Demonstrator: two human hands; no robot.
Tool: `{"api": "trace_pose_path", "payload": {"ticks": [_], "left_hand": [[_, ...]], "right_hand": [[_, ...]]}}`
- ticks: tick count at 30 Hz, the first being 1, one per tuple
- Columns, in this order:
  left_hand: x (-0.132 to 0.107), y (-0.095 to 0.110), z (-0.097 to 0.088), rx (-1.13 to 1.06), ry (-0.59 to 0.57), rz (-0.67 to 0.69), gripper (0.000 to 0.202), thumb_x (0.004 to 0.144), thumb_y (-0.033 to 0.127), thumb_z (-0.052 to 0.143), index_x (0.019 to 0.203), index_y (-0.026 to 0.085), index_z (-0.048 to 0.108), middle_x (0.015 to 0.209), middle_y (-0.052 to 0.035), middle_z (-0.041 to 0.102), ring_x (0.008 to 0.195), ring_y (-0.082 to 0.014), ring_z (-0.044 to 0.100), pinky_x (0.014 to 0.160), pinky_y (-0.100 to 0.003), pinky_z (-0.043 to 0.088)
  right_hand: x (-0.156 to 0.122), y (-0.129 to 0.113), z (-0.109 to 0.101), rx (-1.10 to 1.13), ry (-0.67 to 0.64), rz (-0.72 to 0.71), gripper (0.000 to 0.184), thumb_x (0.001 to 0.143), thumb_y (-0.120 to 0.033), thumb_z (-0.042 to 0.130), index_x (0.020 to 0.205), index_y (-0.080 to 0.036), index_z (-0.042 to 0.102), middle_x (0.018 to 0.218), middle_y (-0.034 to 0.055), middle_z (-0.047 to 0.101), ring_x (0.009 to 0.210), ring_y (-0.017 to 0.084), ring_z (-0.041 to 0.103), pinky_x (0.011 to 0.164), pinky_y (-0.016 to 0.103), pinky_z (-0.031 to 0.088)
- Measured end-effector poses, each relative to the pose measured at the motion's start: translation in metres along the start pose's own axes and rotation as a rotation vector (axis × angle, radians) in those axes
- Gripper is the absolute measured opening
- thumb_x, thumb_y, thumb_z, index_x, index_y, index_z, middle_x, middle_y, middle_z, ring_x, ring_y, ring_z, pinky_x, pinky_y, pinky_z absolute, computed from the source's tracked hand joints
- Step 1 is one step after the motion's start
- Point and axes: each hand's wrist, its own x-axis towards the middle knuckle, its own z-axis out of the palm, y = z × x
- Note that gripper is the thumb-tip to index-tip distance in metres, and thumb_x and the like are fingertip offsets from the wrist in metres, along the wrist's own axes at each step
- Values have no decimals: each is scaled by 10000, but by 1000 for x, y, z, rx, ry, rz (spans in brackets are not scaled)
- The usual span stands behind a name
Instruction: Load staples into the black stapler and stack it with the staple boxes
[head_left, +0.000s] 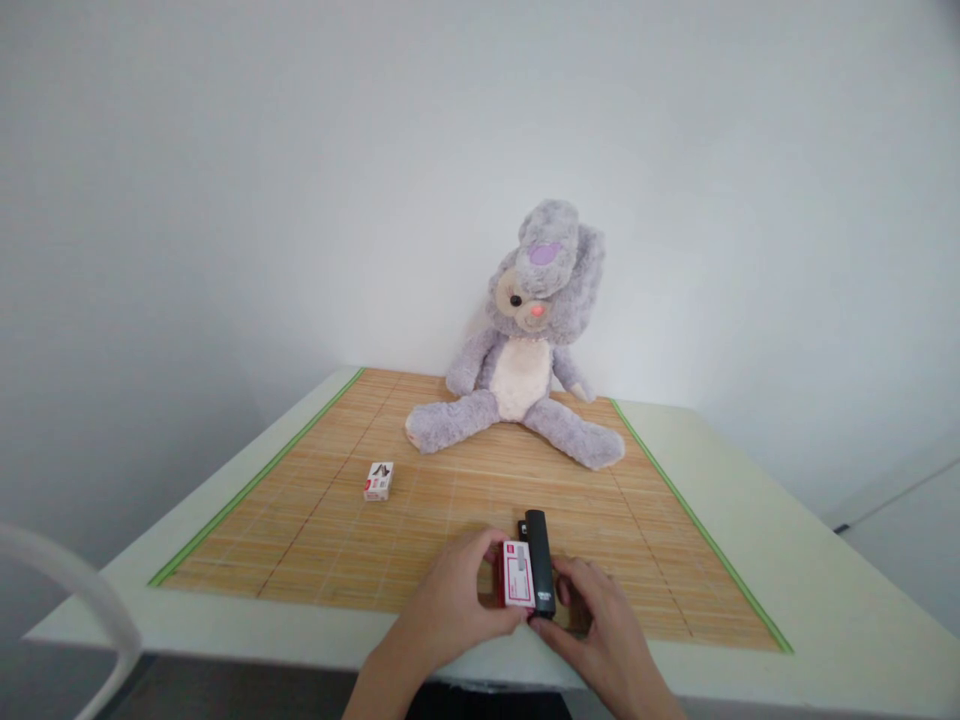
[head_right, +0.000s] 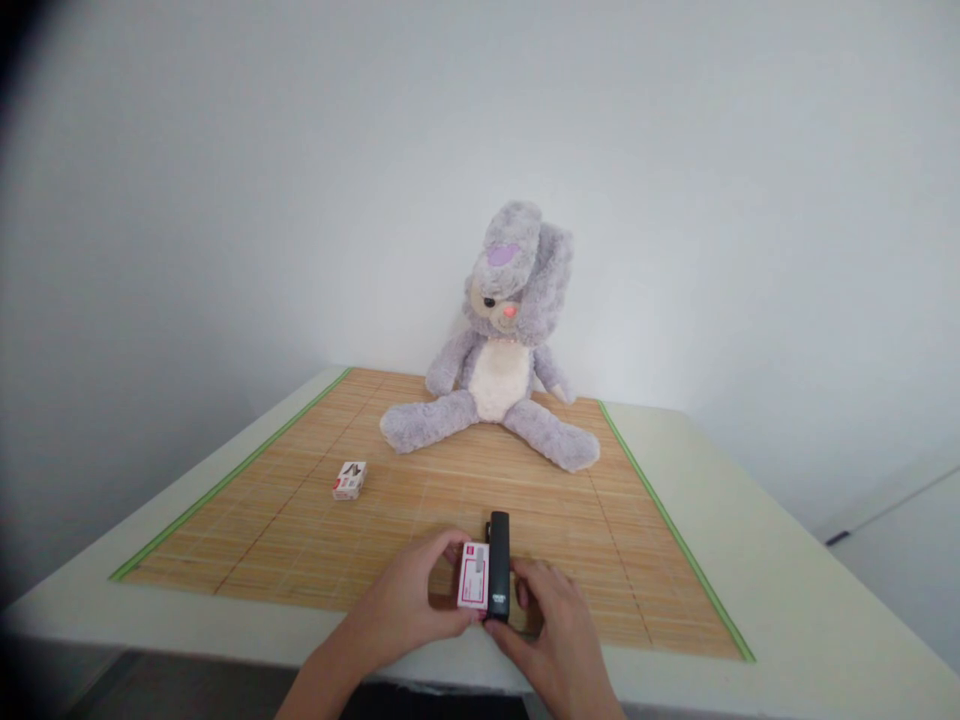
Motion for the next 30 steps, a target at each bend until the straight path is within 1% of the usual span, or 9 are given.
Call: {"api": "trace_pose_path", "payload": {"ticks": [9,13,15,16,19,21,23,26,30], "left_hand": [[-2,-5,5,-32,-2,5,605,673,273,860,1238,289,643,1187,-23,717,1089,-240,662,977,-353,511],[-10,-7,-4,-26,38,1,766,728,357,844,1425,298,534,1426,-77,603,1161,-250,643,1030,-400,510],[-12,-15,-19,15,102,-52,676,842,448,744,1460,304,510,1454,-87,578,1116,-234,656,970,-394,534],[-12,-21,-29,50,156,-83,582,898,488,672,1432,297,540,1398,-85,614,1057,-222,668,917,-381,544],[-12,-45,-69,180,445,-196,460,950,589,538,1237,255,673,1116,-61,716,830,-203,662,731,-339,527],[-13,-62,-97,271,668,-260,448,943,611,519,1129,253,714,1062,-43,734,798,-201,656,738,-336,514],[-15,-76,-119,372,776,-346,453,927,624,522,1071,253,738,1000,-36,751,786,-215,661,735,-337,496],[-12,-90,-136,458,767,-426,459,916,618,526,1085,256,753,959,-41,769,787,-234,676,734,-340,480],[-1,-97,-136,467,683,-427,453,932,578,510,1105,237,752,957,-54,785,802,-242,695,757,-342,486]], "right_hand": [[0,-3,-1,-1,-19,17,472,824,-422,790,1247,-275,643,890,1,668,843,223,613,779,349,438],[0,-3,-1,9,-14,27,491,812,-405,794,1261,-276,644,891,0,671,847,223,616,782,347,441],[0,-4,-2,10,-15,33,495,803,-403,799,1258,-278,647,888,-3,669,844,221,615,778,344,441],[0,-4,-2,10,-15,36,493,802,-405,799,1255,-279,648,889,-4,668,844,220,614,776,343,440],[0,-3,-2,7,-20,40,478,808,-410,794,1246,-280,650,883,-9,666,843,217,612,771,342,436],[0,-2,-1,3,-21,39,477,810,-413,793,1245,-279,649,884,-8,669,841,218,613,771,344,435],[1,-1,0,4,-20,35,481,809,-412,792,1247,-277,648,889,-5,674,841,220,614,773,347,437],[1,-2,0,9,-10,27,480,809,-413,789,1246,-272,650,896,3,679,841,224,616,775,349,442],[1,-4,-2,8,-4,18,473,821,-431,773,1247,-264,656,900,18,684,851,232,619,777,352,449]]}}
